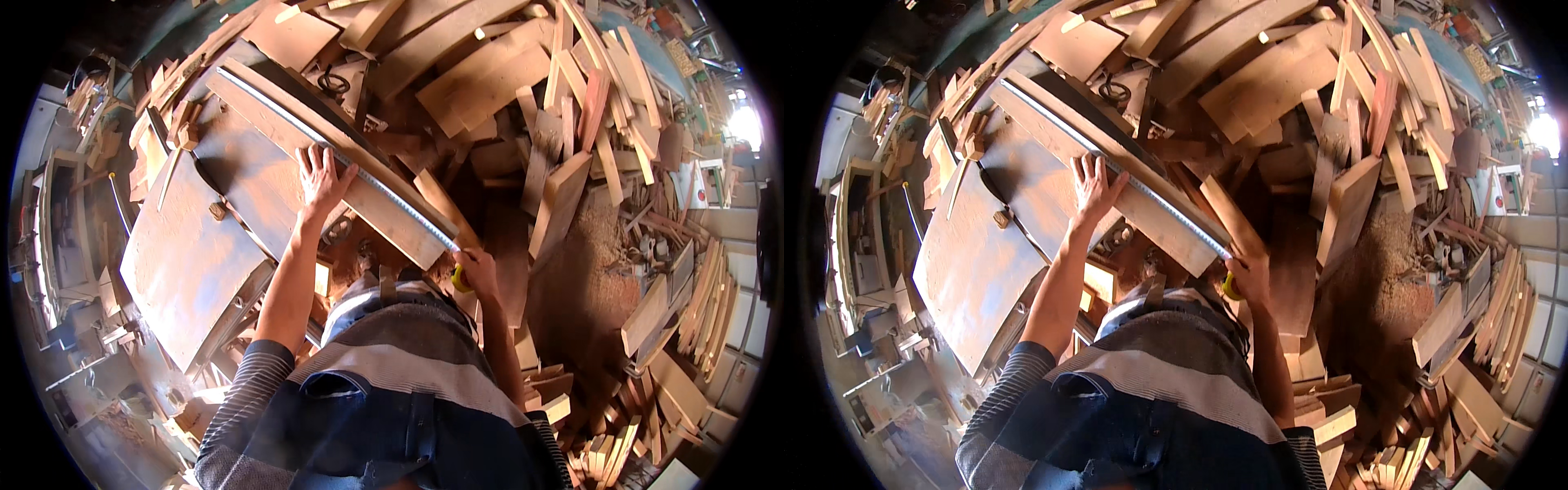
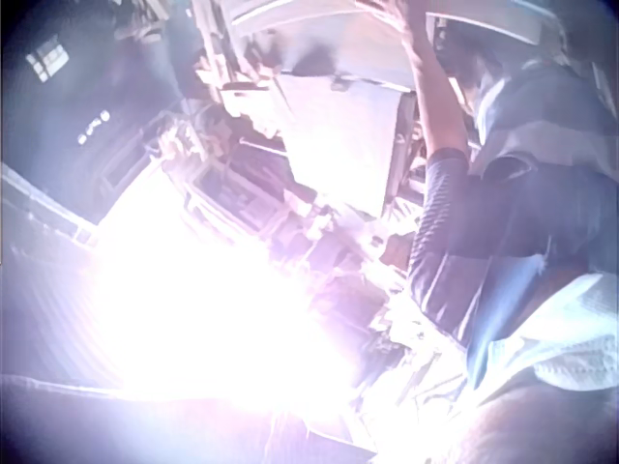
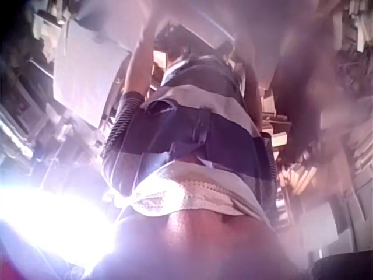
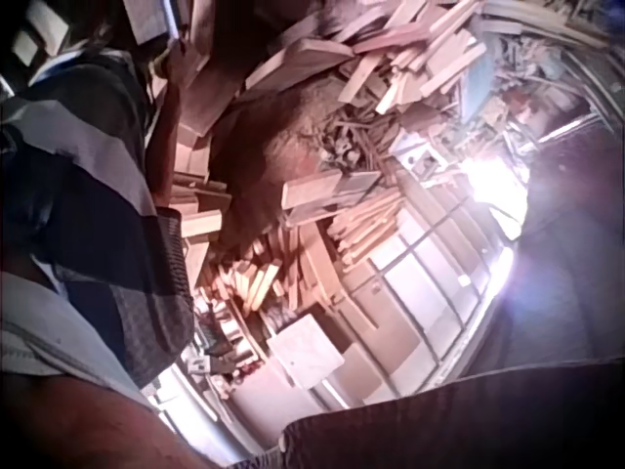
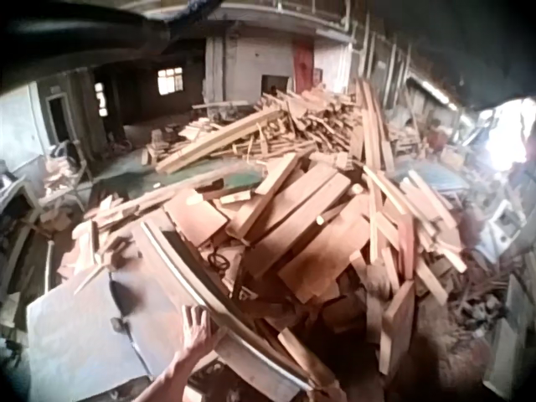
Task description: The person selects various pieces of wood from a large pile, places them on a table, and measures their length and width with a tape measure.
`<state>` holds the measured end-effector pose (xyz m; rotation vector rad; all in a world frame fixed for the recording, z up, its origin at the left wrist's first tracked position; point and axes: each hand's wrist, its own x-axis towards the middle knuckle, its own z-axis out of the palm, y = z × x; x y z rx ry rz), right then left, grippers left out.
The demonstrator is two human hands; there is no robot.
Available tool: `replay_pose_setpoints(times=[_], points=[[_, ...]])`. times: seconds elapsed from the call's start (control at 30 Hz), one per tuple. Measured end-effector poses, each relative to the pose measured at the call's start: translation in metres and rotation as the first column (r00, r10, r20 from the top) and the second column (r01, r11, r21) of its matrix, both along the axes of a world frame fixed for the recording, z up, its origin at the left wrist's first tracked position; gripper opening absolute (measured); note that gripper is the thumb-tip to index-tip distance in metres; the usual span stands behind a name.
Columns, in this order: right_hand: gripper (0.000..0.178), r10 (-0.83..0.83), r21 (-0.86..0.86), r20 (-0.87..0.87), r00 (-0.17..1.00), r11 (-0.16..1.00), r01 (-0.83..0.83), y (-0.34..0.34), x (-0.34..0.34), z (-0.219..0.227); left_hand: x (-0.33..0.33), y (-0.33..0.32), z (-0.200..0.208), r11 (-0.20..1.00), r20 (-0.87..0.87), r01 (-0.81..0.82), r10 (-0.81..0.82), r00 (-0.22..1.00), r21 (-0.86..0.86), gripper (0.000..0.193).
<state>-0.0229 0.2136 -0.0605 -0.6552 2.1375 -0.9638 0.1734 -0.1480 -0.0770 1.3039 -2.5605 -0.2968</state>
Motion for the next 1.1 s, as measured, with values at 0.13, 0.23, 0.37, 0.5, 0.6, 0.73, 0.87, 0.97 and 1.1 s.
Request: replay_pose_setpoints(times=[0.13, 0.23, 0.37, 0.5, 0.6, 0.73, 0.87, 0.97, 1.1], points=[[0.034, -0.058, -0.024, 0.075, 0.995, 0.998, 0.060, -0.006, 0.007, 0.003, 0.006, 0.002, 0.003, 1.000, -0.023, -0.016, 0.016, 1.000, 0.012, 0.078], [0.032, -0.082, -0.013, 0.116, 0.990, 0.996, 0.084, -0.005, 0.006, -0.009, 0.002, 0.002, 0.007, 0.999, -0.027, -0.006, 0.008, 1.000, 0.047, 0.077], [0.034, -0.028, -0.039, 0.121, 0.992, 0.999, 0.033, -0.012, 0.007, -0.007, 0.006, 0.001, 0.006, 0.998, -0.022, -0.013, 0.014, 1.000, 0.062, 0.077], [0.033, -0.039, -0.074, 0.110, 0.993, 0.996, 0.048, -0.013, 0.007, -0.012, 0.003, 0.003, 0.006, 0.998, -0.010, -0.023, 0.024, 1.000, 0.061, 0.078], [0.033, -0.011, -0.039, 0.125, 0.992, 0.999, 0.016, -0.016, 0.005, -0.006, 0.005, 0.002, 0.006, 0.998, -0.018, -0.028, 0.029, 0.999, 0.064, 0.078], [0.036, -0.019, -0.042, 0.147, 0.989, 0.999, 0.025, -0.019, 0.006, -0.006, 0.005, 0.003, 0.004, 0.998, -0.011, -0.036, 0.037, 0.999, 0.060, 0.078], [0.039, 0.051, -0.055, 0.063, 0.997, 0.997, -0.047, -0.021, 0.003, -0.003, 0.004, 0.002, 0.003, 0.998, -0.018, -0.035, 0.036, 0.999, 0.049, 0.077], [0.040, 0.069, -0.047, 0.097, 0.993, 0.997, -0.064, -0.022, 0.001, 0.000, 0.001, 0.002, 0.007, 0.998, -0.024, -0.032, 0.033, 0.999, 0.055, 0.076], [0.034, 0.060, -0.066, 0.193, 0.979, 0.997, -0.048, -0.023, 0.002, 0.023, -0.005, 0.008, 0.011, 0.999, -0.008, -0.046, 0.046, 0.999, 0.025, 0.073]])
